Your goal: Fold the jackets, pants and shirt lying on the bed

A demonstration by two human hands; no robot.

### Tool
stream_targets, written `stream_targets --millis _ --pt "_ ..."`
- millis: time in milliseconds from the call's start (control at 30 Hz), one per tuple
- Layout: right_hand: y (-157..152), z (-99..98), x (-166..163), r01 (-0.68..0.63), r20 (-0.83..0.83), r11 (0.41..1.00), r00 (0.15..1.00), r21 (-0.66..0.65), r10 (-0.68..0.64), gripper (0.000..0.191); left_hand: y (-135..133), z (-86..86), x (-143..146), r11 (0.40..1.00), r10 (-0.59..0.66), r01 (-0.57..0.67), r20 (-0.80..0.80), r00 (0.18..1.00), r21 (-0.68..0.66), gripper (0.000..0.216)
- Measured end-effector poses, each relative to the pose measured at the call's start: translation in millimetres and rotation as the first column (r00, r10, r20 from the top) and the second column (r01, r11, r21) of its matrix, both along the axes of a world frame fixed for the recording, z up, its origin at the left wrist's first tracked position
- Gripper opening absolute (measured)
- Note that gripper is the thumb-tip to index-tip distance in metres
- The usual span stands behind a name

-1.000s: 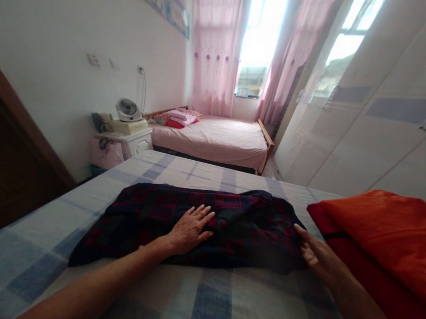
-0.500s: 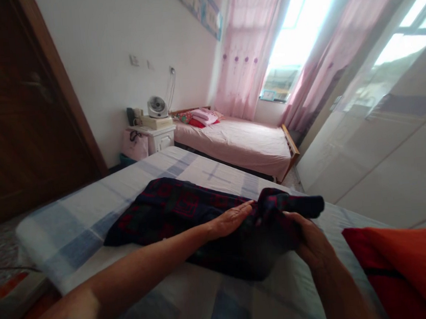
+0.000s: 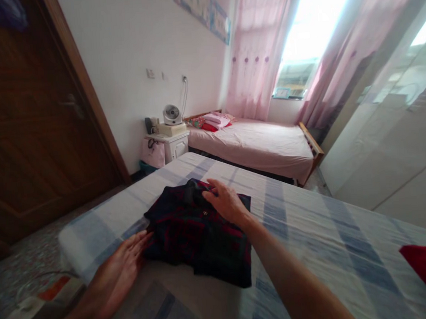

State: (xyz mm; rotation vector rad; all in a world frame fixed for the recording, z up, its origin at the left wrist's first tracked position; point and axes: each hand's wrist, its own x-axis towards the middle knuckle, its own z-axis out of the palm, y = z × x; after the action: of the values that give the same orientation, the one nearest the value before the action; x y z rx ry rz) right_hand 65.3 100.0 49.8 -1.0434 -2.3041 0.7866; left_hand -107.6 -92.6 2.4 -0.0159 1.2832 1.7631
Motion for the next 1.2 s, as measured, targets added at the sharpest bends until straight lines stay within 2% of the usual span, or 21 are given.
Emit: stream_targets --millis 67,100,200,267,367,433,533,633,733,833,867,933,1000,1067,1133,1200 --pt "22 -14.9 16 0.161 0.112 0.980 0.978 0.117 -0.174 0.052 -27 -12.2 0 1.000 0.017 -0.016 0.047 0.999 -0.023 0.029" --pt "34 -22.1 24 0.203 0.159 0.970 0.961 0.136 -0.224 0.053 -36 -17.7 3 0.999 -0.013 0.015 0.070 0.997 -0.032 0.029" --pt "60 -40.2 44 0.217 0.258 0.974 0.939 0.071 -0.228 0.058 -45 -29.1 17 0.988 -0.135 0.143 0.111 0.985 -0.061 0.020" --pt "70 -47.6 49 0.184 0.278 0.983 0.944 0.006 -0.179 0.058 -38 -28.8 26 0.986 -0.142 0.153 0.138 0.980 -0.069 0.013" --pt "75 -50.0 47 0.139 0.287 0.988 0.951 -0.072 -0.113 0.054 -18 -16.8 33 0.995 -0.096 0.100 0.210 0.973 -0.008 0.013" --pt "73 -46.3 44 0.113 0.290 0.986 0.954 -0.120 -0.074 0.047 -3 -6.8 34 0.992 -0.128 0.119 0.264 0.956 0.051 0.017" --pt "64 -34.3 41 0.079 0.252 0.982 0.967 -0.169 -0.034 0.038 18 1.7 30 0.985 -0.165 0.170 0.295 0.941 0.007 0.017" --pt "48 -15.0 46 0.053 0.171 0.979 0.985 -0.197 -0.019 0.037 42 7.3 27 0.982 -0.180 0.187 0.177 0.968 -0.022 0.015" --pt "27 10.7 65 0.025 -0.009 0.949 1.000 -0.313 -0.029 0.040 70 25.3 27 0.976 -0.183 0.184 -0.022 0.983 0.118 0.012" --pt "-2 35.1 97 0.038 -0.266 0.900 0.949 -0.434 -0.169 0.044 101 52.3 32 0.930 -0.186 0.249 -0.239 0.953 0.269 0.011" --pt "-14 40.0 109 0.058 -0.327 0.889 0.917 -0.455 -0.228 0.045 111 59.0 34 0.914 -0.202 0.295 -0.317 0.927 0.280 0.013" --pt "-38 40.8 135 0.104 -0.388 0.855 0.858 -0.509 -0.335 0.045 130 63.1 39 0.891 -0.271 0.396 -0.441 0.856 0.220 0.019" --pt "-60 27.5 161 0.148 -0.340 0.810 0.854 -0.568 -0.394 0.040 145 53.0 45 0.877 -0.366 0.470 -0.500 0.785 0.096 0.024" --pt "-76 3.3 187 0.255 -0.186 0.776 0.884 -0.578 -0.429 0.035 153 32.5 51 0.866 -0.438 0.499 -0.526 0.729 -0.030 0.031" --pt "-86 -23.7 212 0.396 -0.021 0.760 0.881 -0.515 -0.473 0.032 151 10.1 53 0.861 -0.475 0.491 -0.553 0.685 -0.132 0.041" --pt "-92 -44.7 232 0.500 0.042 0.736 0.838 -0.457 -0.544 0.030 141 -6.9 53 0.850 -0.507 0.480 -0.584 0.634 -0.216 0.049"
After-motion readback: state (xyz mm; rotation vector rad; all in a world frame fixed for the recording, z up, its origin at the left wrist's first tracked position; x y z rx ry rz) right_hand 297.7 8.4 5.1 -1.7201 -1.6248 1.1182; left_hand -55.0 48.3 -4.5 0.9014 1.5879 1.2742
